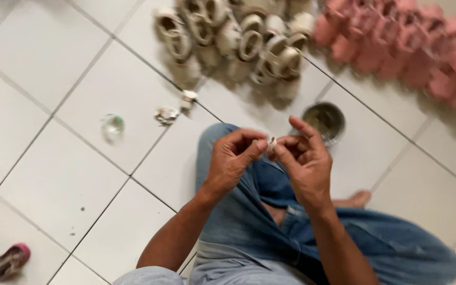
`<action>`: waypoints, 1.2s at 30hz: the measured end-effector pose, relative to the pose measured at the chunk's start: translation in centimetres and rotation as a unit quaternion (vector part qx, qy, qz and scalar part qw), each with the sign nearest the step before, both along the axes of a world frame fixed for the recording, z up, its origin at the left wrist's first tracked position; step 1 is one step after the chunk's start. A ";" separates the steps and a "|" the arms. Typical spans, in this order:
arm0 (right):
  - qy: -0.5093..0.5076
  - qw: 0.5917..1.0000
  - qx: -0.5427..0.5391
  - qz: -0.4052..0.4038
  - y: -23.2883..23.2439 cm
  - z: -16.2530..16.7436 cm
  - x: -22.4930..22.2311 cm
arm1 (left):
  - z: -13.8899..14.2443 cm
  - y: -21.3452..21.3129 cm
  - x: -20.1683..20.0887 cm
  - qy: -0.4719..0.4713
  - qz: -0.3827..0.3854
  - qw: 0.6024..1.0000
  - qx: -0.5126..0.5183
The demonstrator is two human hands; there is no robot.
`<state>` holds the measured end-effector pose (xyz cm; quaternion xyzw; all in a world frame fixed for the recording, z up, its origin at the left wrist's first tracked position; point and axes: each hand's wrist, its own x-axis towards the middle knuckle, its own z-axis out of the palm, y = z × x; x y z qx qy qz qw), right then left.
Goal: The person sits on a tiled floor surrounded by rows of clogs, pours liquid from a bottle into a metal bowl, then picks up small white shoe decorations one at a time, wets or glues them, and places the treated pieces in a row on the floor.
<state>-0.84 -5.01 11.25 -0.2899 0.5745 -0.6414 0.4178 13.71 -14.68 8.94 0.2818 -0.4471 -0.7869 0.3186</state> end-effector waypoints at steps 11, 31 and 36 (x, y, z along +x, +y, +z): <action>-0.073 0.993 -0.037 -0.082 5.8 -0.6 -4.5 | -0.7 4.3 -4.9 0.014 -0.069 0.996 0.063; 0.634 0.711 0.293 0.082 6.4 -16.2 -15.5 | -4.1 2.7 -2.9 -0.047 -0.087 0.994 0.051; 0.569 0.781 0.248 0.064 7.0 -12.4 -14.1 | -3.8 3.1 -3.7 -0.021 -0.108 0.990 0.092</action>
